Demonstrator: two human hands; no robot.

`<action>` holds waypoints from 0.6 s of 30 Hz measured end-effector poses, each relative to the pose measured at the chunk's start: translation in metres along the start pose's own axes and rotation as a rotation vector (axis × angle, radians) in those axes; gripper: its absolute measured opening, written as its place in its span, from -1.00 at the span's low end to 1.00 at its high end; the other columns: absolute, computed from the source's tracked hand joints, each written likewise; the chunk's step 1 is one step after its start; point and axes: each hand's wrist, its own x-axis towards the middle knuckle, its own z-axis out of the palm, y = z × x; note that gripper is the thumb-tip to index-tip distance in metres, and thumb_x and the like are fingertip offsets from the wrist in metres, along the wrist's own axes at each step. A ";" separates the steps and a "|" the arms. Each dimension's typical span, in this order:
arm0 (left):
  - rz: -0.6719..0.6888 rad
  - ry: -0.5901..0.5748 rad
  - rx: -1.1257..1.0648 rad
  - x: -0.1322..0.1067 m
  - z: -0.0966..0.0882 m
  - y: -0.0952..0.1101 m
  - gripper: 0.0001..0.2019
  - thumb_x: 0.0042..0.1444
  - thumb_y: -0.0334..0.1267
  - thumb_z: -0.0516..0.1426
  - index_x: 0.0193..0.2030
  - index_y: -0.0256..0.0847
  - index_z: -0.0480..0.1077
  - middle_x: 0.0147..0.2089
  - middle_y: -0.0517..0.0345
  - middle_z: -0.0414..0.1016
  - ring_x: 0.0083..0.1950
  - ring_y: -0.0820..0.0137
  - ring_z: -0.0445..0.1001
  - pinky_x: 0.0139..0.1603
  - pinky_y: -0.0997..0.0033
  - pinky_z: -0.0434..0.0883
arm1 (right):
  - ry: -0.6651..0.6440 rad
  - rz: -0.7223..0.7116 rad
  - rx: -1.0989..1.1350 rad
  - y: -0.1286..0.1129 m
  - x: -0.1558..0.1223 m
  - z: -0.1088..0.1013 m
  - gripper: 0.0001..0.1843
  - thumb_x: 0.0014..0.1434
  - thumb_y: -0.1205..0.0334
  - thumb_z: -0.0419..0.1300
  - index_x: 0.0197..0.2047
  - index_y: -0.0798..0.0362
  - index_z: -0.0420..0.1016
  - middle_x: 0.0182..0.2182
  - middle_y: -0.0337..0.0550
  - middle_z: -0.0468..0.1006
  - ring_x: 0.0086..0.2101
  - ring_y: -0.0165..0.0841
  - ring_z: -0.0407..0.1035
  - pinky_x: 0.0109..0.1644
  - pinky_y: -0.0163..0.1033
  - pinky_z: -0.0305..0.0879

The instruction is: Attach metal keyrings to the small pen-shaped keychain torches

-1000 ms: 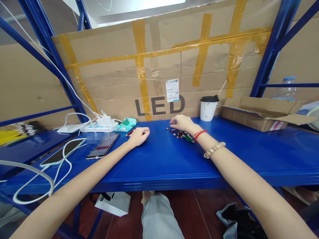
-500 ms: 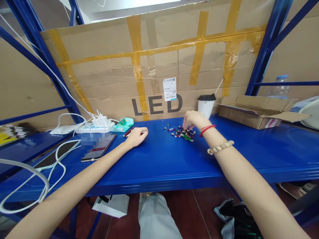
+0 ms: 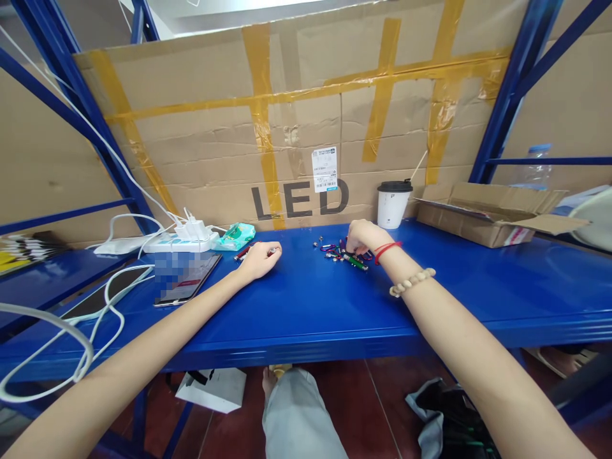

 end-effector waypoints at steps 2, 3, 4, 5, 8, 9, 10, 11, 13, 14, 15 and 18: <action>0.001 0.007 0.008 0.000 0.000 0.000 -0.78 0.01 -0.30 -0.06 -0.49 -0.22 0.38 -0.56 0.22 0.36 -0.51 0.45 0.24 -0.47 0.48 0.05 | 0.029 -0.030 0.020 -0.001 0.000 0.003 -0.88 -0.23 0.46 0.32 -0.51 0.13 0.53 -0.54 -0.01 0.55 -0.44 -0.22 0.48 -0.46 -0.26 0.46; 0.000 0.009 0.011 -0.001 0.000 0.001 -0.78 0.01 -0.30 -0.06 -0.49 -0.22 0.38 -0.56 0.22 0.36 -0.51 0.45 0.24 -0.47 0.48 0.05 | 0.036 -0.044 0.029 -0.001 0.000 0.004 -0.87 -0.23 0.45 0.32 -0.49 0.13 0.54 -0.54 -0.01 0.55 -0.45 -0.22 0.48 -0.47 -0.27 0.46; -0.003 0.008 0.014 -0.001 0.000 0.001 -0.78 0.01 -0.30 -0.06 -0.49 -0.22 0.38 -0.56 0.22 0.36 -0.51 0.45 0.24 -0.47 0.48 0.05 | 0.040 -0.053 0.030 -0.002 0.000 0.004 -0.87 -0.23 0.44 0.32 -0.48 0.14 0.54 -0.54 0.00 0.56 -0.45 -0.23 0.47 -0.48 -0.27 0.45; -0.007 0.007 0.018 -0.001 -0.001 0.001 -0.78 0.01 -0.30 -0.06 -0.50 -0.22 0.38 -0.56 0.21 0.36 -0.51 0.45 0.24 -0.48 0.48 0.05 | 0.044 -0.057 0.020 -0.002 -0.001 0.005 -0.86 -0.23 0.44 0.32 -0.48 0.14 0.54 -0.53 0.00 0.56 -0.46 -0.23 0.47 -0.48 -0.27 0.45; -0.011 0.002 0.027 -0.001 -0.001 0.001 -0.78 0.01 -0.29 -0.06 -0.50 -0.22 0.38 -0.57 0.21 0.36 -0.51 0.45 0.24 -0.48 0.48 0.04 | 0.061 -0.048 -0.036 -0.003 -0.002 0.004 -0.85 -0.23 0.42 0.32 -0.46 0.17 0.54 -0.48 0.00 0.57 -0.47 -0.25 0.47 -0.48 -0.26 0.44; -0.010 0.003 0.030 -0.001 0.000 0.001 -0.78 0.01 -0.29 -0.06 -0.50 -0.21 0.38 -0.57 0.21 0.36 -0.52 0.45 0.24 -0.48 0.48 0.04 | 0.064 -0.044 -0.050 -0.004 -0.002 0.004 -0.84 -0.23 0.41 0.32 -0.45 0.18 0.53 -0.48 0.00 0.57 -0.48 -0.26 0.46 -0.48 -0.26 0.43; -0.007 0.006 0.034 -0.001 0.000 0.001 -0.78 0.02 -0.29 -0.06 -0.50 -0.21 0.38 -0.57 0.21 0.36 -0.52 0.45 0.24 -0.48 0.47 0.04 | 0.065 -0.040 -0.054 -0.004 -0.003 0.003 -0.83 -0.22 0.40 0.31 -0.43 0.19 0.53 -0.47 0.01 0.57 -0.49 -0.27 0.46 -0.48 -0.26 0.43; -0.004 0.009 0.038 -0.001 0.000 0.000 -0.77 0.02 -0.29 -0.06 -0.49 -0.21 0.38 -0.57 0.21 0.36 -0.52 0.45 0.24 -0.48 0.47 0.04 | 0.062 -0.036 -0.049 -0.004 -0.003 0.003 -0.82 -0.22 0.40 0.31 -0.42 0.20 0.53 -0.45 0.01 0.57 -0.50 -0.27 0.46 -0.48 -0.26 0.43; 0.001 0.014 0.046 -0.001 0.000 0.000 -0.77 0.02 -0.29 -0.06 -0.49 -0.21 0.39 -0.56 0.21 0.37 -0.52 0.45 0.25 -0.48 0.47 0.04 | 0.063 -0.026 -0.028 -0.004 -0.004 0.003 -0.79 -0.20 0.38 0.31 -0.39 0.22 0.52 -0.43 0.03 0.57 -0.53 -0.28 0.46 -0.49 -0.25 0.42; 0.003 0.015 0.049 -0.001 0.000 0.000 -0.77 0.02 -0.29 -0.06 -0.49 -0.21 0.39 -0.56 0.21 0.37 -0.51 0.45 0.25 -0.47 0.47 0.04 | 0.071 -0.025 -0.015 -0.004 -0.005 0.003 -0.78 -0.20 0.37 0.31 -0.38 0.22 0.52 -0.41 0.03 0.57 -0.53 -0.28 0.46 -0.49 -0.25 0.42; 0.007 0.016 0.050 -0.001 0.000 0.000 -0.77 0.02 -0.29 -0.06 -0.49 -0.21 0.39 -0.56 0.20 0.38 -0.51 0.45 0.26 -0.47 0.47 0.05 | 0.081 -0.027 -0.003 -0.004 -0.006 0.004 -0.77 -0.20 0.36 0.32 -0.36 0.21 0.52 -0.40 0.03 0.57 -0.52 -0.28 0.46 -0.49 -0.25 0.42; 0.013 0.016 0.048 -0.001 0.000 0.001 -0.77 0.01 -0.30 -0.06 -0.49 -0.22 0.40 -0.55 0.19 0.39 -0.49 0.44 0.27 -0.46 0.48 0.07 | 0.108 -0.044 0.016 -0.003 -0.007 0.004 -0.76 -0.19 0.33 0.33 -0.35 0.19 0.53 -0.42 0.00 0.56 -0.49 -0.27 0.47 -0.49 -0.28 0.42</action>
